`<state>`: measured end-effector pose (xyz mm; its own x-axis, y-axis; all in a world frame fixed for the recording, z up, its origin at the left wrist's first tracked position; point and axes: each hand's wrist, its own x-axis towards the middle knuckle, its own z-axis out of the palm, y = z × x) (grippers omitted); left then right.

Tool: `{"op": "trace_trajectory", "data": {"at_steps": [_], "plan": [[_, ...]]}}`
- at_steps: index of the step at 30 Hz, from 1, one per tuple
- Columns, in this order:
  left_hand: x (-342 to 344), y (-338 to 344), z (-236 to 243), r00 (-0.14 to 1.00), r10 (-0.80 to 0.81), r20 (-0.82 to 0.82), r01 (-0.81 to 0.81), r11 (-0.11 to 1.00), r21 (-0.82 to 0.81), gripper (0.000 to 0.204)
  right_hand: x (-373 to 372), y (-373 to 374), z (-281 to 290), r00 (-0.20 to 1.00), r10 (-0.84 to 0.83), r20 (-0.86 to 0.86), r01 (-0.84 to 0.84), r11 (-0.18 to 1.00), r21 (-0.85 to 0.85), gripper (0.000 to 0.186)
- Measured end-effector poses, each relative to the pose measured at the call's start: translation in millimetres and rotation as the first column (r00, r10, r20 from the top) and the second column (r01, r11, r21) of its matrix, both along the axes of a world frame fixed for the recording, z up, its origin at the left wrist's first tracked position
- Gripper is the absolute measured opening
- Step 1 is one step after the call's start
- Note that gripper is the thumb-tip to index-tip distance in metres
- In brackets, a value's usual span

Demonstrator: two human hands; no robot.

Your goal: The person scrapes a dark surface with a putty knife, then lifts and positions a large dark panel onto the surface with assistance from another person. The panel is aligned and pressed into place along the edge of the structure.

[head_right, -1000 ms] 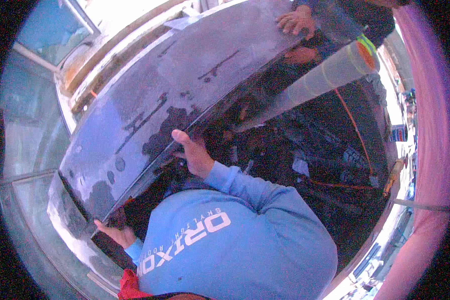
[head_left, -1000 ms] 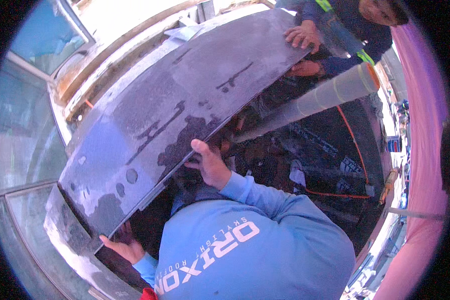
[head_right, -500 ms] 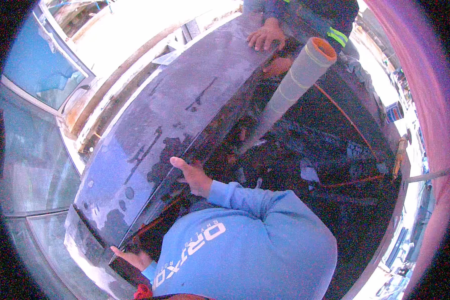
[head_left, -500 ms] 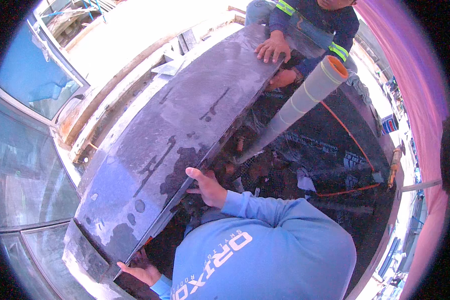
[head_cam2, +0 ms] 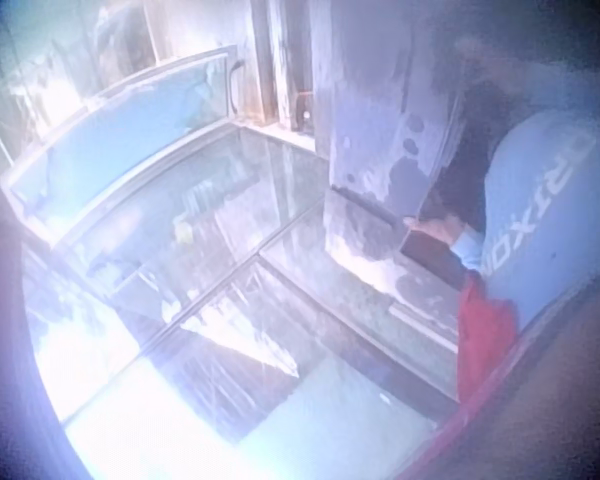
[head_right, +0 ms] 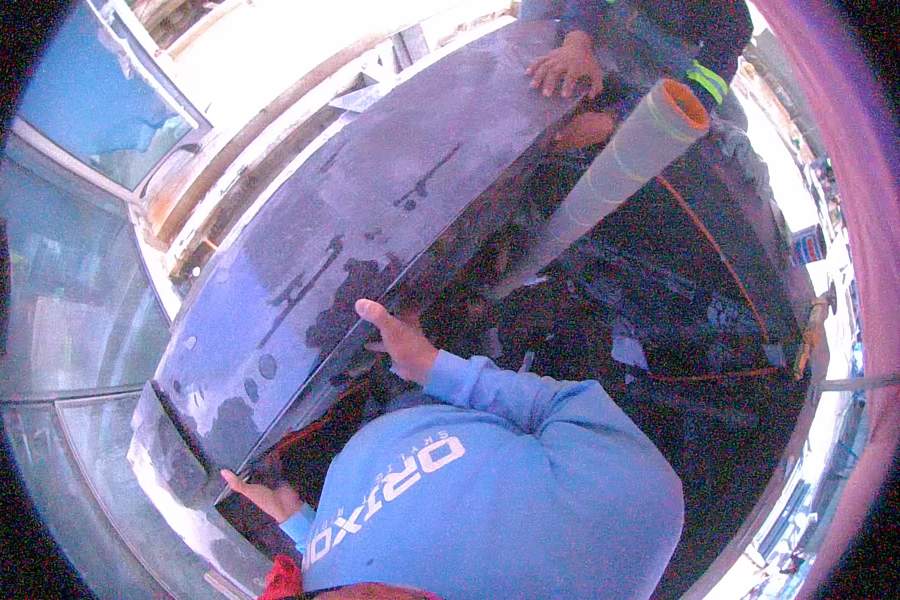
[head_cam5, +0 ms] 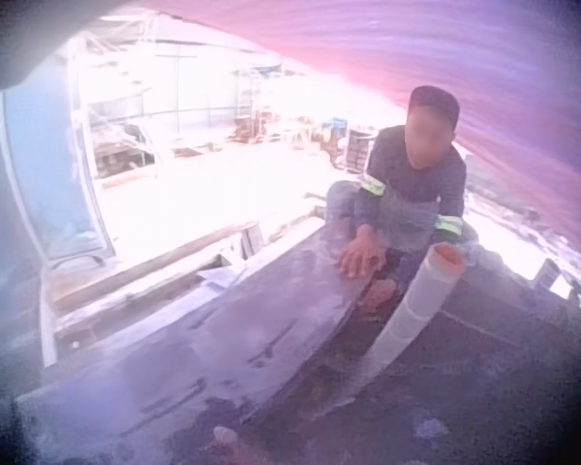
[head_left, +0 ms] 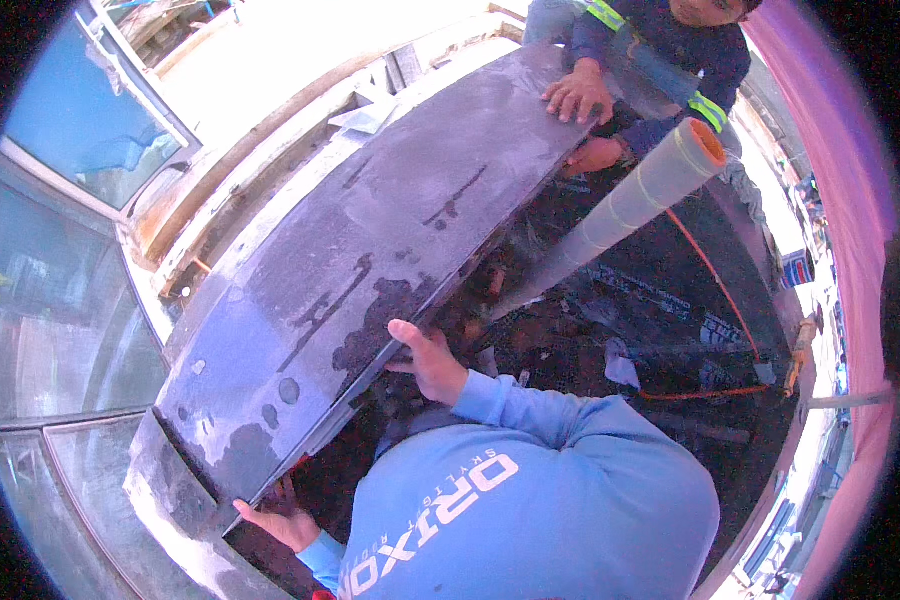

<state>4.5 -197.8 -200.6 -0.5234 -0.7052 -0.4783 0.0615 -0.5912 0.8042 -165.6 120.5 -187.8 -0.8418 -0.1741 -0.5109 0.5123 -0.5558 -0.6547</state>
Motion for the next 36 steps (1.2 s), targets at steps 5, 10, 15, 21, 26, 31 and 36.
{"op": "trace_trajectory", "data": {"at_steps": [5, 10, 15, 21, 26, 31, 36], "plan": [[-15, 21, 23, 0.993, -0.102, -0.059, 0.093, 0.985, -0.145, 0.068, -1, -7, -34, 1.0, 0.017, -0.001, -0.017, 0.997, 0.072, 0.056], [-10, 15, 14, 0.997, 0.049, 0.06, -0.042, 0.992, -0.115, 0.071, 7, -2, -37, 0.999, 0.0, -0.034, 0.001, 1.0, 0.024, 0.052], [-11, 15, 17, 0.999, 0.044, 0.008, -0.043, 0.997, -0.058, 0.067, -3, -9, -12, 0.997, 0.045, -0.067, -0.043, 0.998, 0.039, 0.065], [-6, 14, 12, 0.998, 0.064, -0.027, -0.066, 0.995, -0.077, 0.058, -2, -13, -5, 0.996, 0.066, -0.068, -0.061, 0.996, 0.067, 0.072], [-7, 15, 15, 0.996, 0.082, -0.038, -0.083, 0.996, -0.025, 0.059, -1, -9, -4, 0.998, 0.046, -0.032, -0.045, 0.998, 0.034, 0.061], [-9, 19, 24, 0.994, 0.108, -0.031, -0.109, 0.994, -0.031, 0.062, -3, -4, -10, 0.994, 0.081, -0.074, -0.082, 0.996, -0.014, 0.058], [-6, 15, 15, 0.998, 0.059, -0.02, -0.06, 0.998, -0.033, 0.055, -2, 2, -16, 0.992, 0.088, -0.088, -0.09, 0.996, -0.022, 0.058]]}}
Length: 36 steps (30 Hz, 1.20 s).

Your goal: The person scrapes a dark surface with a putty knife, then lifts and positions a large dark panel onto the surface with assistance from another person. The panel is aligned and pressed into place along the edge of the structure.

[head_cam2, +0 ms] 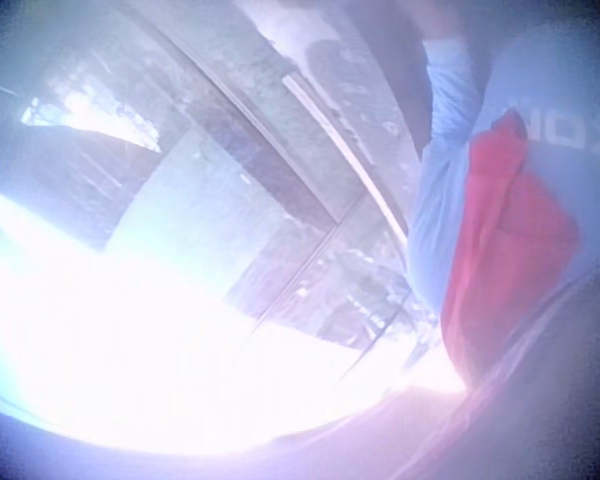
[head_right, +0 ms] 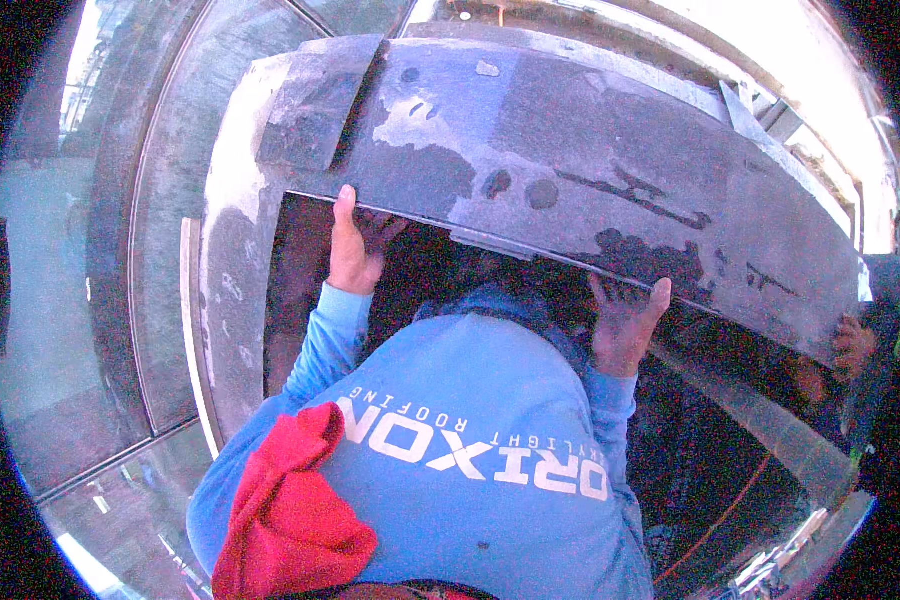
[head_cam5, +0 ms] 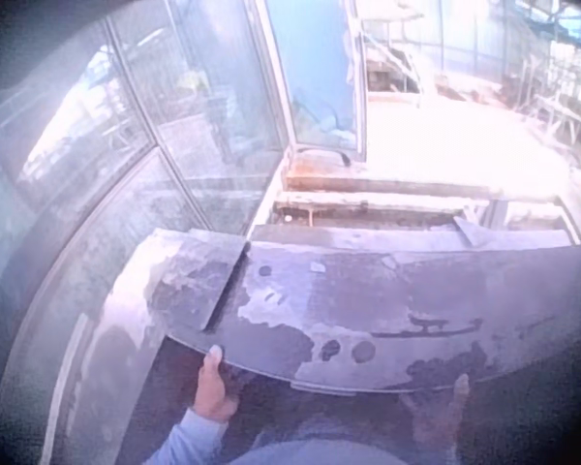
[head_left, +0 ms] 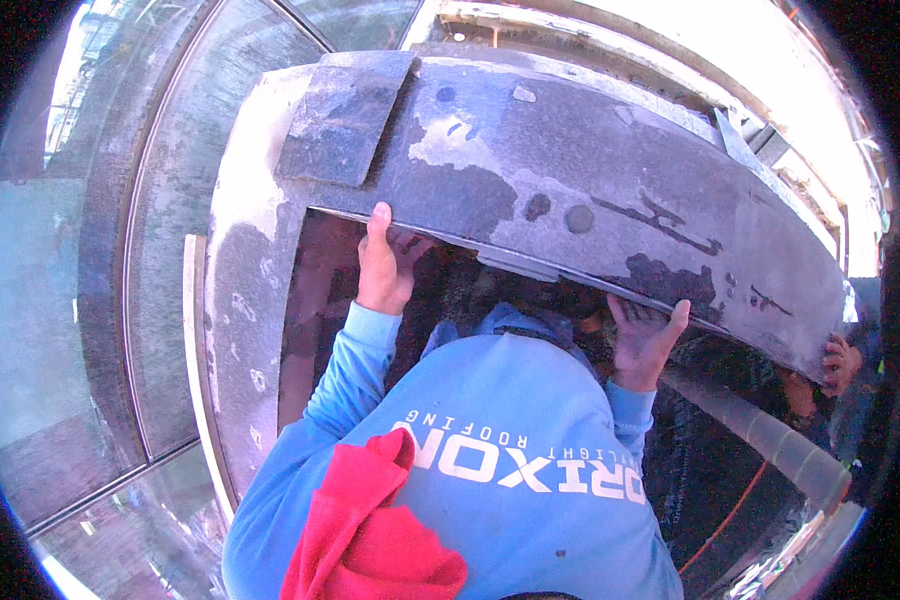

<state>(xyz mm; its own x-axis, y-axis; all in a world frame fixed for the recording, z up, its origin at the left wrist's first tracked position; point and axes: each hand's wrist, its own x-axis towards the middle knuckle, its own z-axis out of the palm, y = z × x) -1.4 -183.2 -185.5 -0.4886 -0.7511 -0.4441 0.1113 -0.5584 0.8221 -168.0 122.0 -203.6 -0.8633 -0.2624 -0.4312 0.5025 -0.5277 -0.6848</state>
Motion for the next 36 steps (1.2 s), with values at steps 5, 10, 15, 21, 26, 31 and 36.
{"op": "trace_trajectory", "data": {"at_steps": [5, 10, 15, 21, 26, 31, 36], "plan": [[0, 0, 1, 0.999, 0.031, 0.04, -0.031, 1.0, -0.005, 0.053, 1, -8, 7, 1.0, 0.015, -0.006, -0.014, 1.0, 0.017, 0.061], [-3, 2, 3, 0.995, 0.101, 0.01, -0.1, 0.995, -0.003, 0.05, 2, -18, 21, 1.0, 0.02, 0.001, -0.02, 0.998, 0.067, 0.065], [1, -3, -10, 0.998, 0.066, -0.002, -0.066, 0.998, 0.019, 0.046, 4, -11, 17, 0.998, 0.049, -0.047, -0.046, 0.997, 0.057, 0.069], [2, 0, -10, 0.997, 0.077, -0.014, -0.077, 0.997, 0.02, 0.045, 6, -17, 21, 0.999, 0.011, -0.046, -0.006, 0.995, 0.101, 0.067], [3, -3, -14, 0.997, 0.072, -0.01, -0.072, 0.997, 0.02, 0.045, 2, -12, 13, 0.996, 0.061, -0.069, -0.056, 0.995, 0.079, 0.069], [3, -2, -11, 0.991, 0.088, -0.1, -0.085, 0.996, 0.031, 0.044, 6, -16, 20, 0.995, 0.075, -0.064, -0.07, 0.995, 0.066, 0.068], [1, -2, -6, 0.977, 0.151, -0.152, -0.135, 0.985, 0.107, 0.053, 6, -12, 19, 0.991, 0.113, -0.076, -0.109, 0.993, 0.056, 0.07]]}}
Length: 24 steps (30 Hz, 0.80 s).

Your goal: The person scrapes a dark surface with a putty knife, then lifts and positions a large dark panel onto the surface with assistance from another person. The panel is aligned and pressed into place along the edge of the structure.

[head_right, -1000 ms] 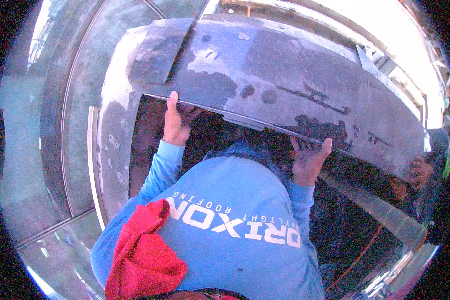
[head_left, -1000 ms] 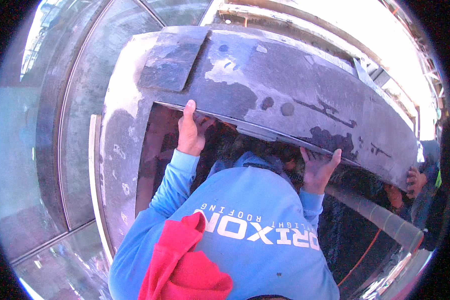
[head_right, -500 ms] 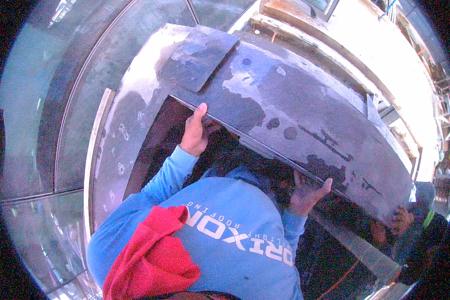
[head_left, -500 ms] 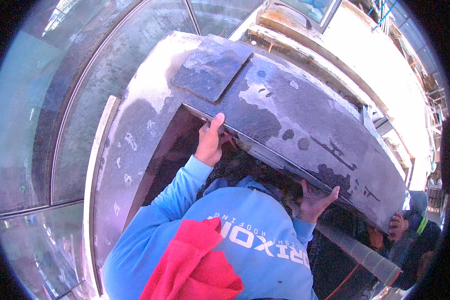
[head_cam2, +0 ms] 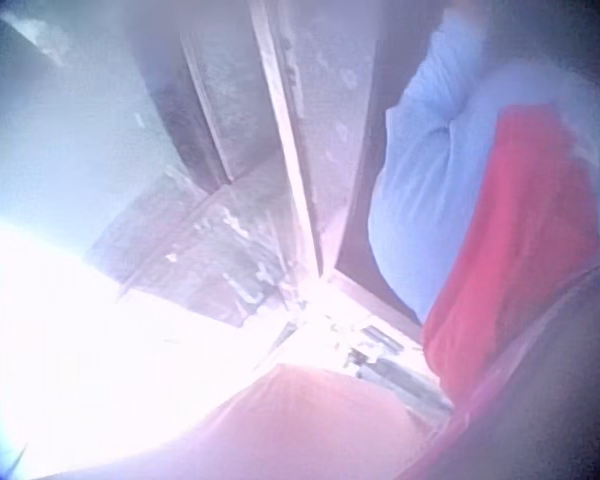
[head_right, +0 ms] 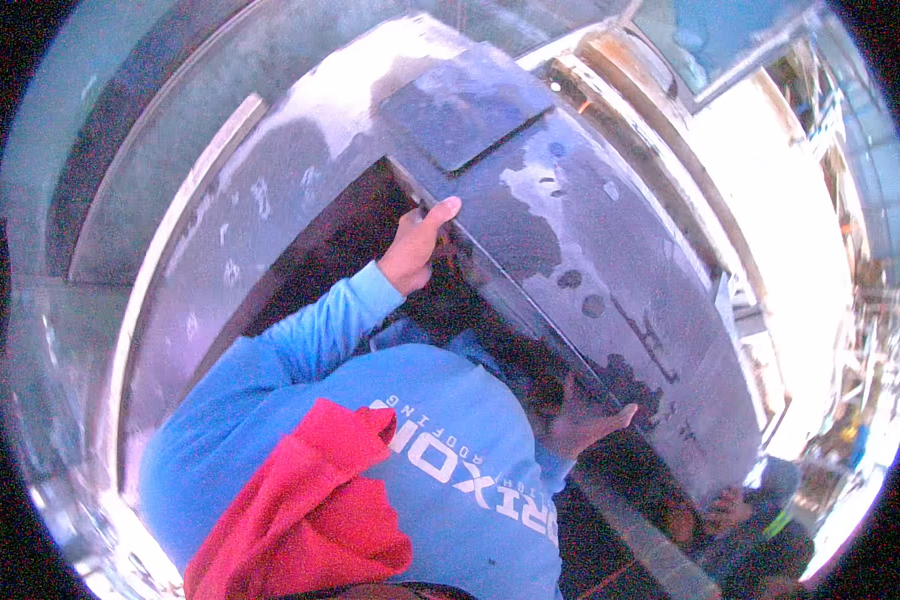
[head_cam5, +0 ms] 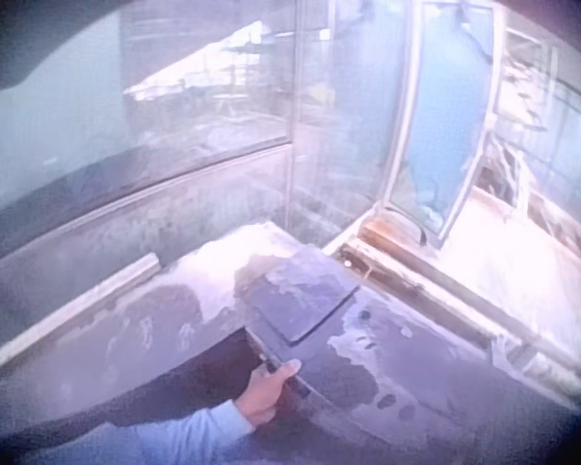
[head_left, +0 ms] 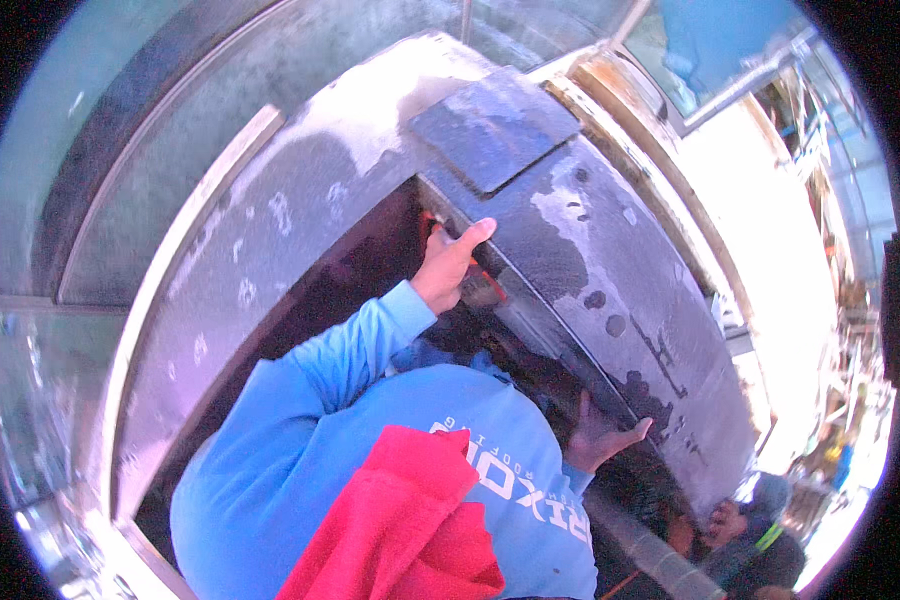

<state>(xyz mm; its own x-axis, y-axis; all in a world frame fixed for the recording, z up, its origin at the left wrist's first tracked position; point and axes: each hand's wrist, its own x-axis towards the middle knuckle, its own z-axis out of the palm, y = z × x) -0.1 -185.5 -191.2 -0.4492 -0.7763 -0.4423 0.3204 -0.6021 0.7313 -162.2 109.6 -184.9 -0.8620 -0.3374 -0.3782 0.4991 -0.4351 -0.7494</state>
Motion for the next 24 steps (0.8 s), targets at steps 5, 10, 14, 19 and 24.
{"op": "trace_trajectory", "data": {"at_steps": [5, 10, 14, 19, 24], "plan": [[-2, 3, 2, 0.998, 0.046, -0.032, -0.047, 0.998, -0.031, 0.057, 12, -5, 0, 0.955, 0.054, -0.293, 0.024, 0.966, 0.256, 0.073], [-6, 2, -7, 0.995, 0.084, 0.055, -0.082, 0.996, -0.032, 0.067, 1, 3, -12, 0.934, 0.105, -0.343, -0.042, 0.981, 0.188, 0.08], [-14, -5, -32, 0.982, 0.079, 0.172, -0.073, 0.997, -0.04, 0.054, 1, 4, -12, 0.922, 0.112, -0.369, -0.036, 0.977, 0.208, 0.079], [-19, -7, -42, 0.99, 0.077, 0.115, -0.07, 0.995, -0.065, 0.052, -4, 10, -16, 0.93, 0.109, -0.35, -0.046, 0.982, 0.182, 0.078], [-12, -1, -15, 0.997, 0.008, -0.079, -0.007, 1.0, 0.018, 0.067, -6, 14, -15, 0.965, 0.04, -0.26, -0.014, 0.995, 0.102, 0.077]]}}
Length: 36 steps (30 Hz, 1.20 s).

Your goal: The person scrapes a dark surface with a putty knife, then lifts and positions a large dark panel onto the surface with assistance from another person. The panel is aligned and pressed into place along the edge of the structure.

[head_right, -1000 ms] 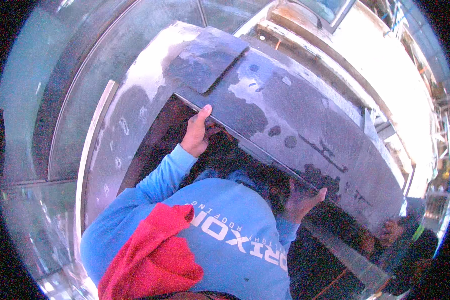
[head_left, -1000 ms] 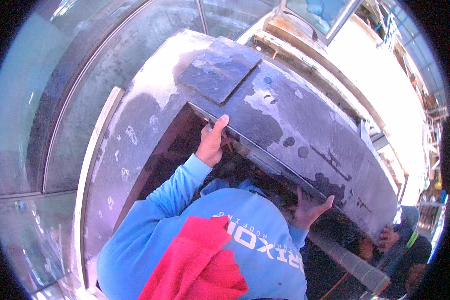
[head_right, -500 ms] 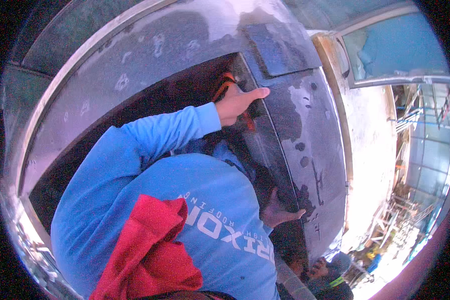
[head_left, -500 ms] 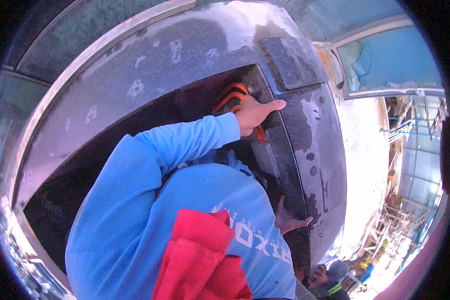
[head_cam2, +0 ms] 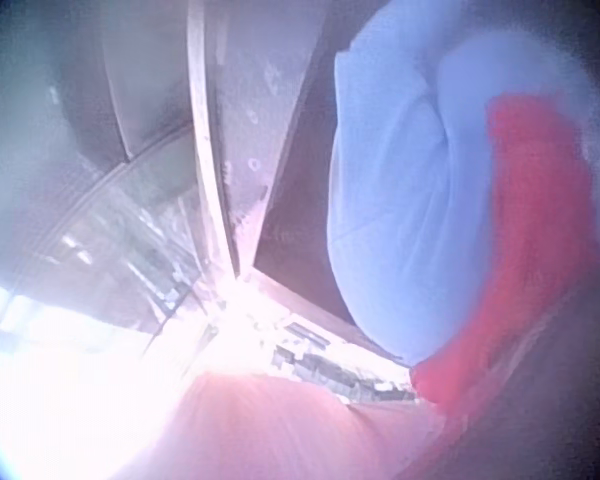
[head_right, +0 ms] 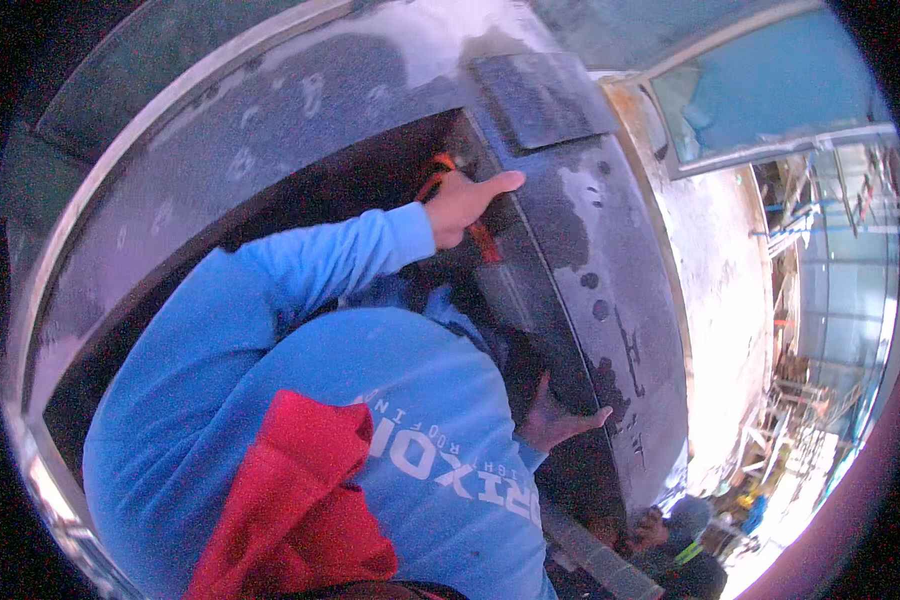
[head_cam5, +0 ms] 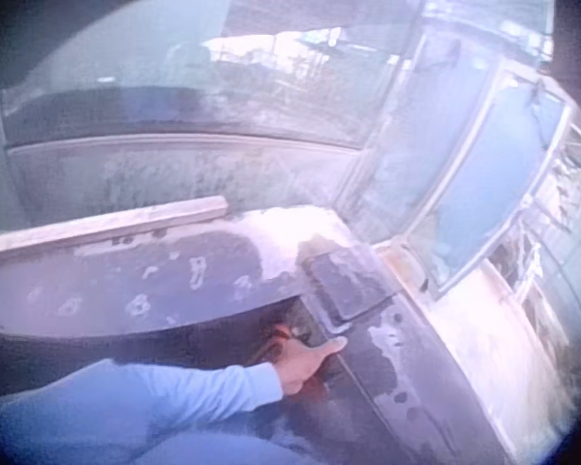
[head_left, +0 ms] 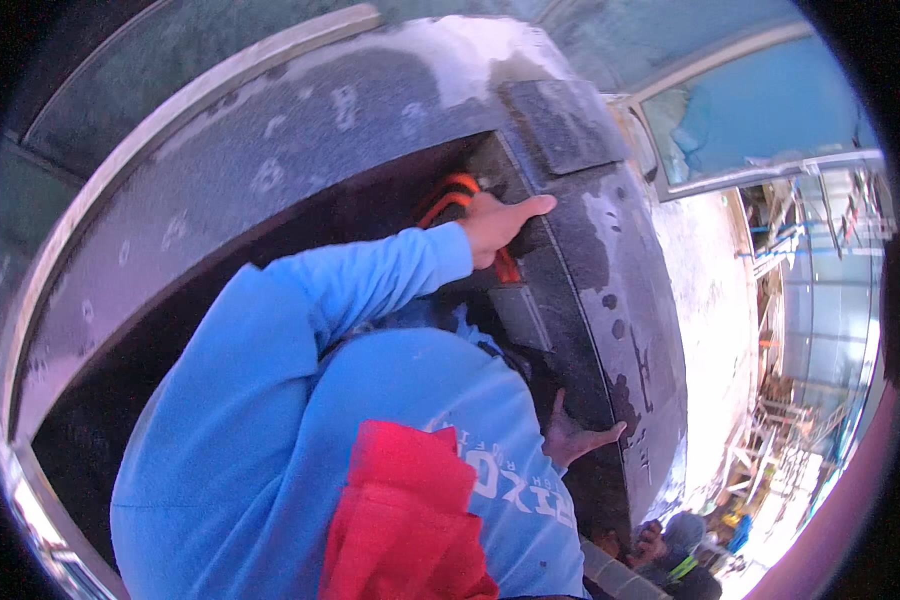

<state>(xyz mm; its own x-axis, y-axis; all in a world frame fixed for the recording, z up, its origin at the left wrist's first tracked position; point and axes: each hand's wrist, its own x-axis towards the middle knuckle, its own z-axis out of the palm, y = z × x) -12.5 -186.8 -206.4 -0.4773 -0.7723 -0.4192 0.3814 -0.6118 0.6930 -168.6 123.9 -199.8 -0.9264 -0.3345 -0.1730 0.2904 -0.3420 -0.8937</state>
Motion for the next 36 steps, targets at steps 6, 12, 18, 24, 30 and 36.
{"op": "trace_trajectory", "data": {"at_steps": [6, 12, 18, 24, 30, 36], "plan": [[11, 3, 6, 0.998, 0.058, -0.003, -0.058, 0.998, -0.037, 0.06, 11, -16, 15, 0.975, 0.051, 0.218, -0.019, 0.989, -0.146, 0.072], [10, 0, 10, 0.997, 0.04, 0.066, -0.038, 0.999, -0.039, 0.052, 10, -15, 13, 0.974, -0.033, 0.226, 0.049, 0.997, -0.063, 0.072], [1, 5, 27, 0.962, -0.135, 0.235, 0.153, 0.987, -0.058, 0.051, 14, -4, 6, 0.984, -0.132, 0.123, 0.127, 0.991, 0.048, 0.053], [-6, 1, -2, 0.927, -0.209, 0.311, 0.272, 0.946, -0.176, 0.074, -3, -10, 16, 0.914, -0.118, 0.388, 0.202, 0.962, -0.183, 0.056], [-38, 11, -26, 0.874, -0.358, 0.328, 0.423, 0.894, -0.15, 0.075, 6, 0, 32, 0.9, -0.163, 0.404, 0.235, 0.963, -0.134, 0.068], [-39, 13, -36, 0.856, -0.377, 0.353, 0.446, 0.885, -0.135, 0.076, 5, -4, 37, 0.874, -0.243, 0.422, 0.309, 0.946, -0.095, 0.064]]}}
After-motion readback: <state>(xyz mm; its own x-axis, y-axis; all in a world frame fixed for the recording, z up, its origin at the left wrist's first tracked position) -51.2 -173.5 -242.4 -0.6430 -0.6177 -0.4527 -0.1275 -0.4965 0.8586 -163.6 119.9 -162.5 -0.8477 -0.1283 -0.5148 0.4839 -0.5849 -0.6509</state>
